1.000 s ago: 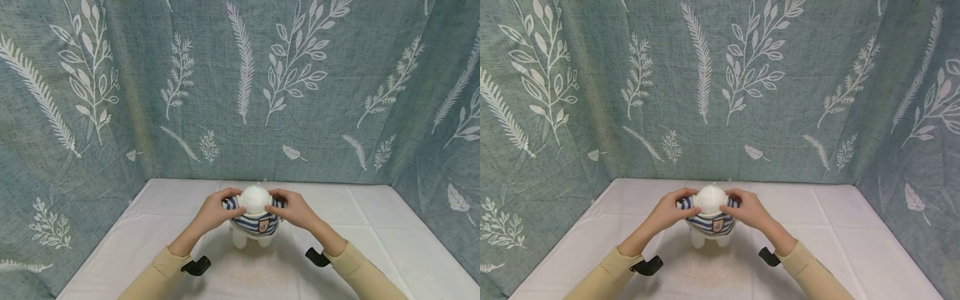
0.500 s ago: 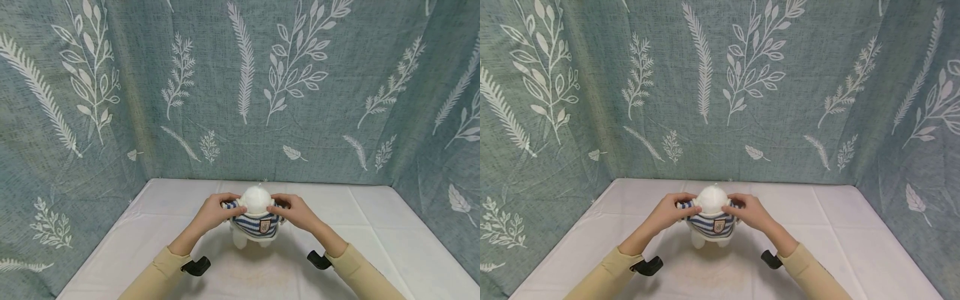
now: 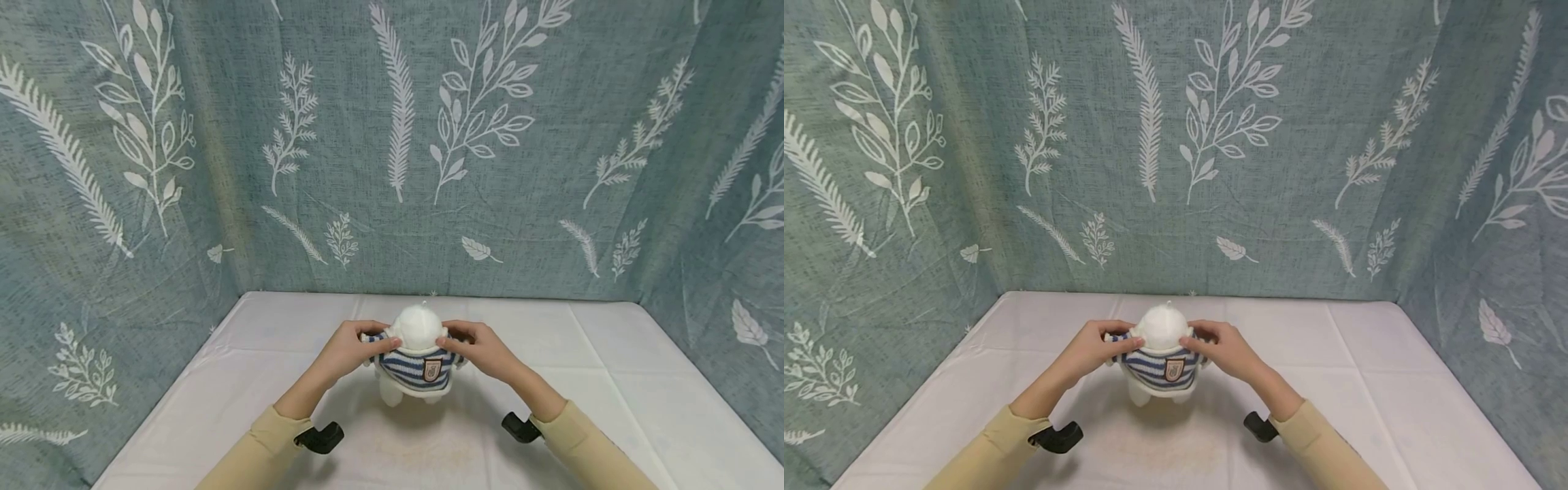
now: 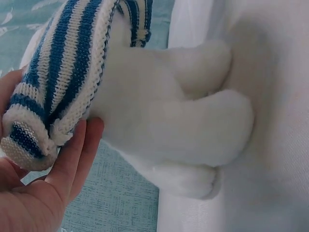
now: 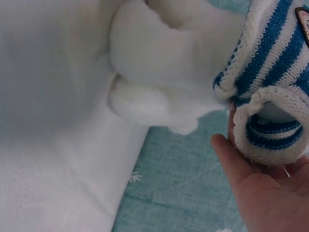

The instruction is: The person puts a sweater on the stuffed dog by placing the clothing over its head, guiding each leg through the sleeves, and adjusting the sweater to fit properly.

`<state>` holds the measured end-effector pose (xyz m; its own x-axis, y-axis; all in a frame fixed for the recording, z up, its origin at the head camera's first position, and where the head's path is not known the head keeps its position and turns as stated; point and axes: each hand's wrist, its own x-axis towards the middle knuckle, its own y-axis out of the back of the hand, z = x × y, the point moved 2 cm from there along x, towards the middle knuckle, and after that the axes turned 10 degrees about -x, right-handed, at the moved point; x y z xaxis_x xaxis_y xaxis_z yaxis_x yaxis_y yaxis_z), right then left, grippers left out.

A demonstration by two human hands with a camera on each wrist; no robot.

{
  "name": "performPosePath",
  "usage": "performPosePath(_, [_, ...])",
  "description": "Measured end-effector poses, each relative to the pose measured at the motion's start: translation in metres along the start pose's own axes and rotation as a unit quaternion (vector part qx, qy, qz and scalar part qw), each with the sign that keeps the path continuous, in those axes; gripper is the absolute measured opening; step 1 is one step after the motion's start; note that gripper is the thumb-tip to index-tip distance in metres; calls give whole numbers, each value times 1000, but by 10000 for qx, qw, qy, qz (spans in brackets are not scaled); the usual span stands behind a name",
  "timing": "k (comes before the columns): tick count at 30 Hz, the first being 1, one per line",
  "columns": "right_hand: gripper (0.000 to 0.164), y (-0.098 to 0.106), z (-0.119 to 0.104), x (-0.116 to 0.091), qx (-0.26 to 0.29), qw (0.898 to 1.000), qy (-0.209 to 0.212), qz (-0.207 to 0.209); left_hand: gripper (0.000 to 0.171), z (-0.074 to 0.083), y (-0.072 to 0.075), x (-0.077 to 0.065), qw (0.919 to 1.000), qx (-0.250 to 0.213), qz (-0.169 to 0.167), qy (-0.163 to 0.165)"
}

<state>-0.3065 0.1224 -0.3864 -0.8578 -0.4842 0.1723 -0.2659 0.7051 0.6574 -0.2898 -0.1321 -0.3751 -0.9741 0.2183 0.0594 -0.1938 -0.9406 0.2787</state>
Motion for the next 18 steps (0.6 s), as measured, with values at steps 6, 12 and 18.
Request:
performPosePath(6, [48, -1, -1, -1, -51, 10000, 14, 51, 40, -1, -1, -1, 9999, -124, 40, -9])
performPosePath(12, [47, -2, -2, -1, -60, 9999, -19, 144, 40, -4, -2, -1, 9998, -181, 77, 8])
performPosePath(18, [42, -1, -6, -1, -235, 9992, -51, 304, 52, 10, -3, -3, 9967, 441, 197, -656])
